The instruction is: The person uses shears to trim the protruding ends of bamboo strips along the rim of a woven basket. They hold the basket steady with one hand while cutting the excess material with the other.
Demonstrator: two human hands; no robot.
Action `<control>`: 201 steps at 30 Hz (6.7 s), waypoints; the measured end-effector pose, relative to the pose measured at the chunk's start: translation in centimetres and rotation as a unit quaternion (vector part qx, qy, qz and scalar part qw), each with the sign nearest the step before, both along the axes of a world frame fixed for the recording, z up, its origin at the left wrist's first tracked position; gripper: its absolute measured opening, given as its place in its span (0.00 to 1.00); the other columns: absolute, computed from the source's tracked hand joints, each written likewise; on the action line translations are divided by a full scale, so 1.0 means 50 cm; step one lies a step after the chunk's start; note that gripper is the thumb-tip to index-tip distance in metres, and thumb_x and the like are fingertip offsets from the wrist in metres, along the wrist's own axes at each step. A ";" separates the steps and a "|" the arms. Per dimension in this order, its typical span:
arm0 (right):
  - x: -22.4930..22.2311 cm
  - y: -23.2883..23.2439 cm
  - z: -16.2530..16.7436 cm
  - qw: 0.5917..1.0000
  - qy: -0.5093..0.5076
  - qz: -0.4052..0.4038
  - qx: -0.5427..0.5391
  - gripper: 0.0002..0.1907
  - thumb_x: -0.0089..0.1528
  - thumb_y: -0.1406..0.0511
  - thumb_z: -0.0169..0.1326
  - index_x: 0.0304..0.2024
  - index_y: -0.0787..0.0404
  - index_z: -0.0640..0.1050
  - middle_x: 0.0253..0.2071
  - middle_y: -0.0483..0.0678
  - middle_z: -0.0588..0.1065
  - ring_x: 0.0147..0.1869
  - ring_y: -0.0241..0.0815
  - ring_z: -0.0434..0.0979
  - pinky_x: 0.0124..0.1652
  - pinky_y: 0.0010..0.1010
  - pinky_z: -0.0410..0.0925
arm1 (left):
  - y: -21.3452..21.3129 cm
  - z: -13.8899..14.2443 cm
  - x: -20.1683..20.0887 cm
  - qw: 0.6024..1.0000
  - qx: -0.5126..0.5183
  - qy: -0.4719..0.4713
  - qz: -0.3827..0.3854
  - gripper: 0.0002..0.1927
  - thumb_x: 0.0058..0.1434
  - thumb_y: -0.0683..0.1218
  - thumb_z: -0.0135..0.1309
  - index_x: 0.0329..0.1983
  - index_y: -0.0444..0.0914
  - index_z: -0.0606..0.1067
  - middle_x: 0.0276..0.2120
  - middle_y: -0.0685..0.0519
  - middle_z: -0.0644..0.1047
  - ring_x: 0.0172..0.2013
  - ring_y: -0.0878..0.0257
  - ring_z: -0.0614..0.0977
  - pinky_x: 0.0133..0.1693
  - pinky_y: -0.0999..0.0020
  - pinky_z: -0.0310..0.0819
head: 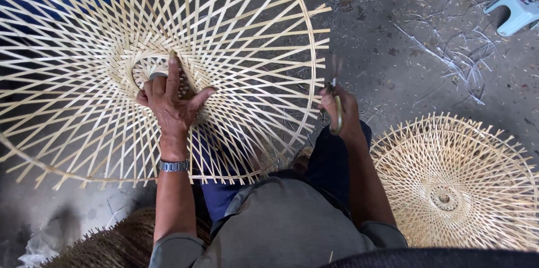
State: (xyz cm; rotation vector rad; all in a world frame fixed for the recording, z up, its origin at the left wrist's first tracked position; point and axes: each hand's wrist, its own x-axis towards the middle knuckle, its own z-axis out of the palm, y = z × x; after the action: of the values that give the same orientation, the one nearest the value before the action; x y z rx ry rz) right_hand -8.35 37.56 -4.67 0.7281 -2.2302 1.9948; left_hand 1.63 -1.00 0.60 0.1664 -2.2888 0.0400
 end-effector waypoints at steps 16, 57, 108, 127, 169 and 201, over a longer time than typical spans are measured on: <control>0.005 -0.013 0.094 0.983 -0.035 -0.055 0.171 0.35 0.65 0.38 0.42 0.37 0.63 0.76 0.24 0.48 0.71 0.28 0.43 0.72 0.30 0.35 0.65 | -0.007 0.005 0.008 0.999 0.003 -0.007 -0.038 0.57 0.50 0.81 0.61 0.77 0.49 0.66 0.35 0.54 0.68 0.41 0.56 0.67 0.52 0.52 0.53; 0.004 -0.032 0.092 0.989 -0.049 -0.018 0.137 0.32 0.66 0.41 0.44 0.32 0.63 0.78 0.17 0.44 0.71 0.20 0.37 0.72 0.22 0.31 0.64 | -0.033 0.022 0.024 0.997 -0.001 -0.027 -0.077 0.57 0.47 0.78 0.65 0.77 0.52 0.65 0.34 0.56 0.68 0.43 0.58 0.71 0.52 0.55 0.52; -0.027 -0.011 0.094 0.995 0.007 -0.012 0.104 0.26 0.67 0.51 0.53 0.21 0.60 0.72 0.15 0.45 0.68 0.16 0.35 0.66 0.17 0.32 0.60 | -0.033 0.027 0.032 0.994 0.022 -0.042 -0.098 0.53 0.46 0.75 0.66 0.74 0.51 0.71 0.31 0.59 0.66 0.40 0.60 0.71 0.52 0.55 0.54; -0.063 -0.036 0.021 0.978 0.034 -0.016 0.205 0.32 0.67 0.41 0.42 0.34 0.63 0.77 0.22 0.49 0.71 0.22 0.44 0.70 0.22 0.36 0.65 | -0.066 0.019 0.045 0.991 0.015 -0.085 -0.101 0.53 0.43 0.77 0.64 0.72 0.54 0.72 0.34 0.60 0.71 0.42 0.60 0.73 0.55 0.52 0.57; 0.032 0.060 -0.061 0.972 -0.199 -0.028 0.124 0.31 0.64 0.43 0.51 0.46 0.66 0.75 0.35 0.51 0.75 0.40 0.42 0.74 0.42 0.34 0.67 | 0.014 -0.085 -0.054 0.997 0.067 -0.042 -0.019 0.57 0.52 0.87 0.50 0.75 0.48 0.68 0.31 0.57 0.71 0.37 0.59 0.68 0.47 0.55 0.53; -0.045 -0.042 -0.008 0.989 -0.071 -0.015 0.130 0.30 0.65 0.44 0.51 0.31 0.65 0.77 0.15 0.44 0.70 0.18 0.35 0.72 0.20 0.30 0.68 | -0.027 -0.080 -0.036 0.996 0.044 -0.065 -0.038 0.58 0.48 0.85 0.54 0.77 0.52 0.66 0.32 0.57 0.72 0.38 0.60 0.72 0.48 0.53 0.55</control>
State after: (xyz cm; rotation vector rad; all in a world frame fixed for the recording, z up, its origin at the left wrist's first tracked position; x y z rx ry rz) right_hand -10.59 35.44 -5.06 0.5845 -2.6003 1.8156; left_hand -0.15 -2.33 -3.37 0.1243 -2.4258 -0.0926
